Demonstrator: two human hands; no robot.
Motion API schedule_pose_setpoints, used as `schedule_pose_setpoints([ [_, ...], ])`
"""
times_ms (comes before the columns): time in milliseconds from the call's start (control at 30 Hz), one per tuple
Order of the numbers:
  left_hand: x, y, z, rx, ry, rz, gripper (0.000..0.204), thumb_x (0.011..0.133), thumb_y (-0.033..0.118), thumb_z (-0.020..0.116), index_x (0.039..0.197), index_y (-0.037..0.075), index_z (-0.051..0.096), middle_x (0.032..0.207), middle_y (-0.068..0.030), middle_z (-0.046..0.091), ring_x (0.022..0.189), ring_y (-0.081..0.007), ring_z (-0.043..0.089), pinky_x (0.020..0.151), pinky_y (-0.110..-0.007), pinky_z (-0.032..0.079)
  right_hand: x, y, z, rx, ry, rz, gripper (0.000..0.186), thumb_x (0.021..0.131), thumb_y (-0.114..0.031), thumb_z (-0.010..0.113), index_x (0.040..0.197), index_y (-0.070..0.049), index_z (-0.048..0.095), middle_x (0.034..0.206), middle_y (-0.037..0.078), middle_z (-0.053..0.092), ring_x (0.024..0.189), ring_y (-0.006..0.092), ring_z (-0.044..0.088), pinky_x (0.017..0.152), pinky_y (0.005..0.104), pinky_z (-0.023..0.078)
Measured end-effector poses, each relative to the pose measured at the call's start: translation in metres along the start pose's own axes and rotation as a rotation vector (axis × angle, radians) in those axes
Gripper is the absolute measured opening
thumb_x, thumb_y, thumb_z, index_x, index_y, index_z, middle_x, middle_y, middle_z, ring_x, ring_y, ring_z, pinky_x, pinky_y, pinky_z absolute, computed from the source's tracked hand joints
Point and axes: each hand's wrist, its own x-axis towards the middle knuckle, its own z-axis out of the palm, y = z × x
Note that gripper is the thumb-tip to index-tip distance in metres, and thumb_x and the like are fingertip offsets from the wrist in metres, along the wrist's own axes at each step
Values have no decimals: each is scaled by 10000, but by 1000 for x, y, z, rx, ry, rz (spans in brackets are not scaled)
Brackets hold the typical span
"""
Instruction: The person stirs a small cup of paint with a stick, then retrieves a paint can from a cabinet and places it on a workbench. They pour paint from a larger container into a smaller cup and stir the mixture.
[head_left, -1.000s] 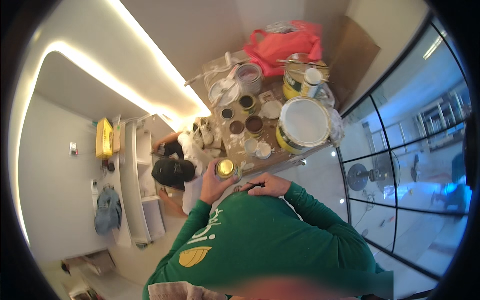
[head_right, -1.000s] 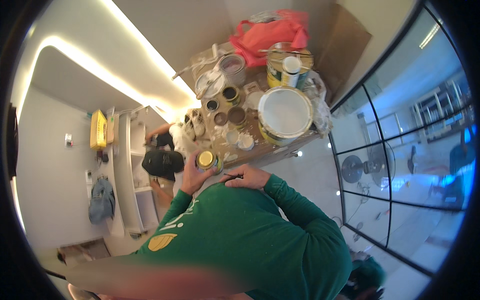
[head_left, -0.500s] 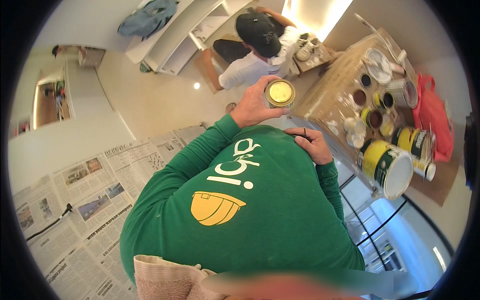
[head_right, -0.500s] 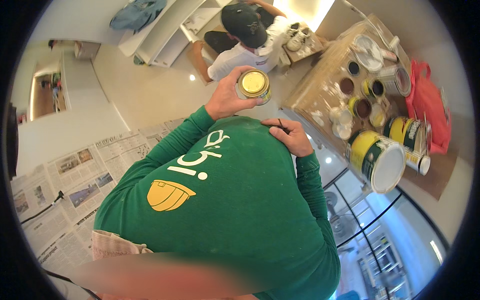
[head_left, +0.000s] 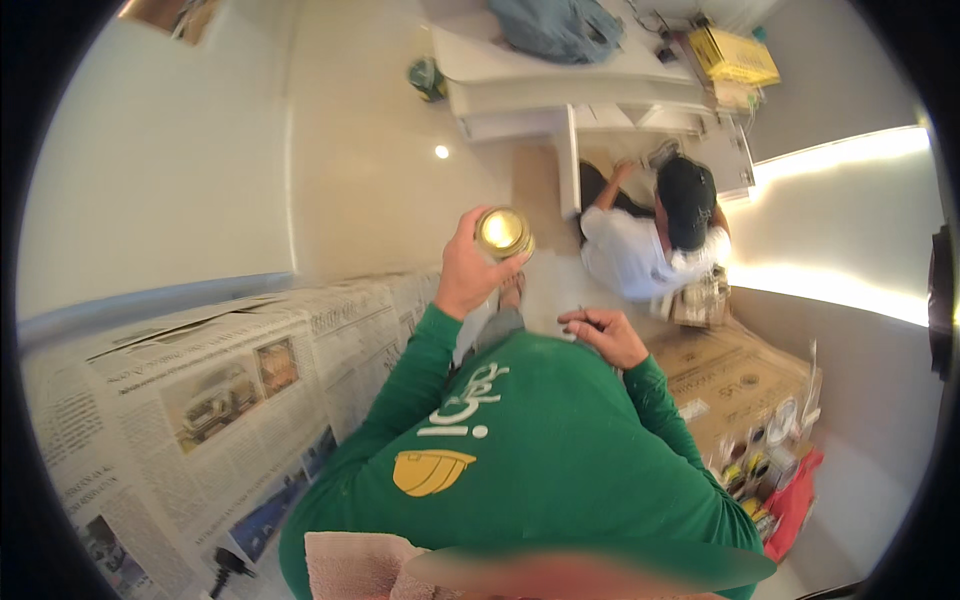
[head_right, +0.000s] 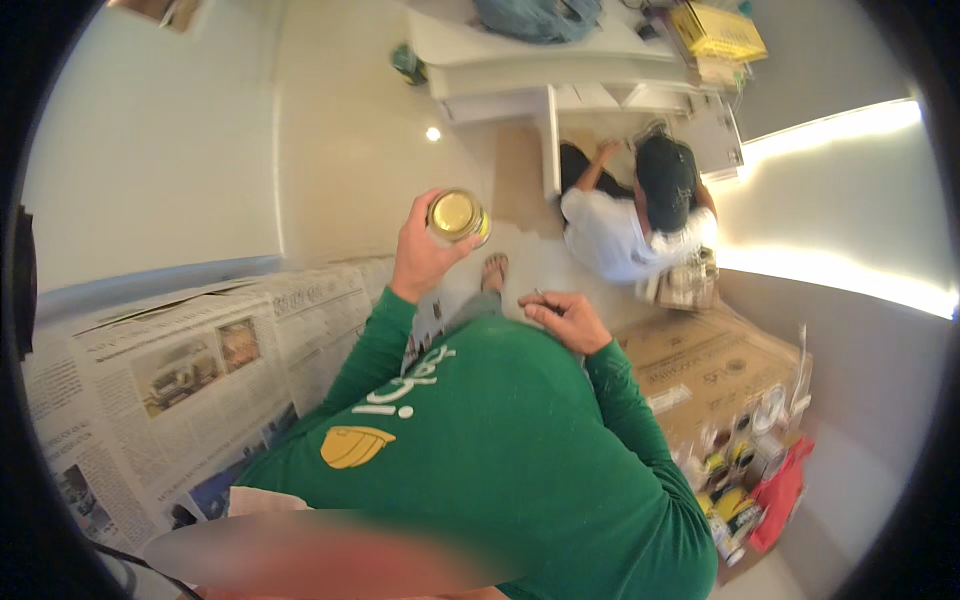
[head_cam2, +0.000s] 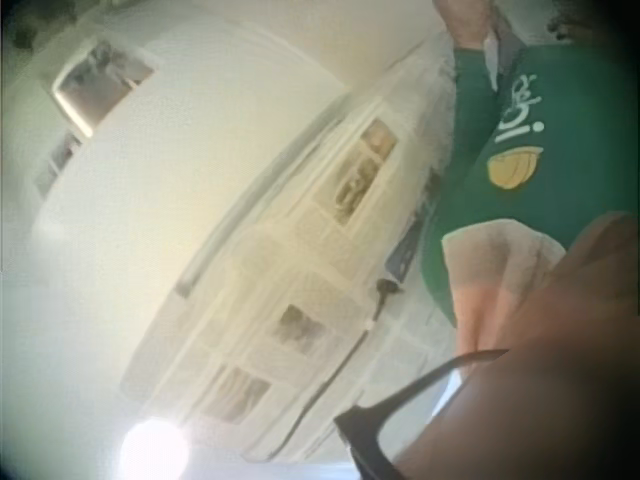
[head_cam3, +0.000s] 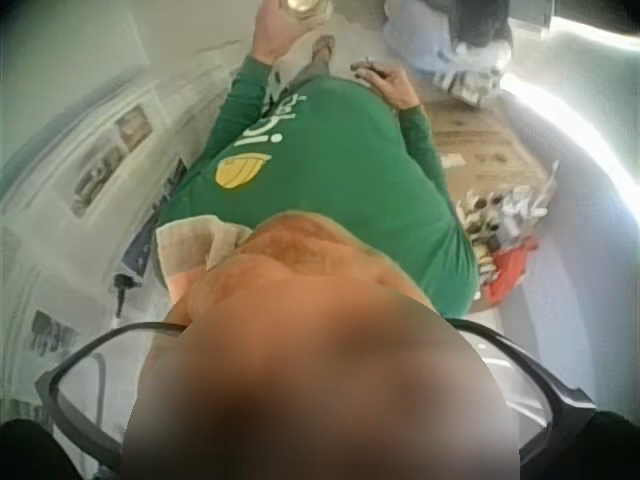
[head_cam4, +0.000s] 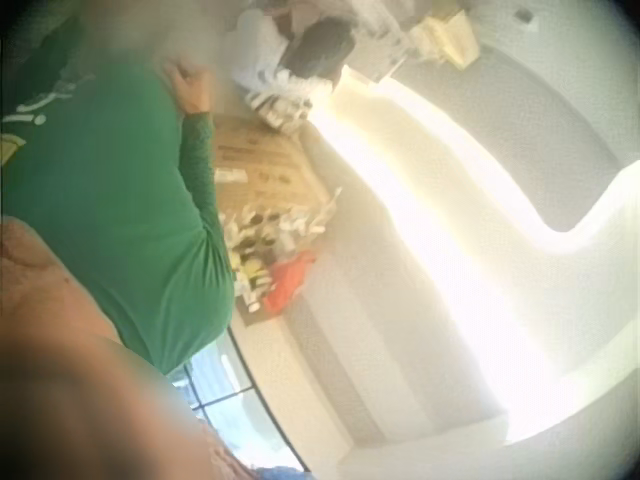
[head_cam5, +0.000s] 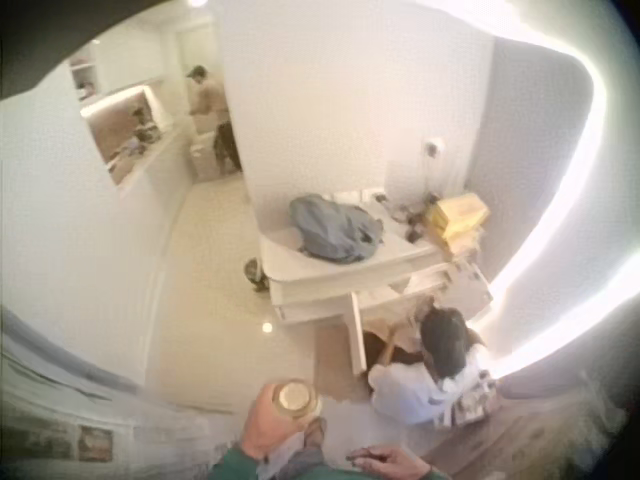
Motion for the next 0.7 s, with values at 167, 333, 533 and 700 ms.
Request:
schedule_pose_setpoints([
  [167, 13, -9, -93, 72, 423, -98, 759, 833, 205, 953, 1436, -13, 549, 1313, -181, 718, 1235, -285, 708, 1070, -420, 556, 125, -79, 19, -52, -300, -73, 406, 1110, -364, 701, 1213, 14, 807, 1051, 74, 805, 939, 134, 720, 889, 323, 581],
  [333, 18, -21, -130, 84, 590, -178, 748, 835, 201, 954, 1429, -14, 552, 1315, -177, 713, 1216, -281, 705, 1063, -416, 555, 230, -142, 45, -159, -405, -138, 491, 1161, -414, 585, 1200, 32, 788, 1096, 108, 806, 932, 172, 744, 877, 345, 592],
  [533, 57, -44, -141, 111, 637, -273, 793, 809, 250, 975, 1427, -22, 559, 1291, -189, 727, 1209, -296, 714, 1051, -419, 556, 342, -187, 53, -209, -411, -143, 503, 1177, -420, 517, 1295, 2, 765, 1115, 101, 806, 952, 196, 748, 874, 376, 600],
  [700, 116, -65, -169, 103, 664, -382, 787, 815, 268, 955, 1434, -20, 563, 1301, -200, 726, 1214, -314, 718, 1057, -431, 555, 456, -224, 39, -342, -371, -196, 468, 1183, -356, 481, 1398, -12, 714, 1102, 100, 806, 977, 214, 760, 909, 375, 612],
])
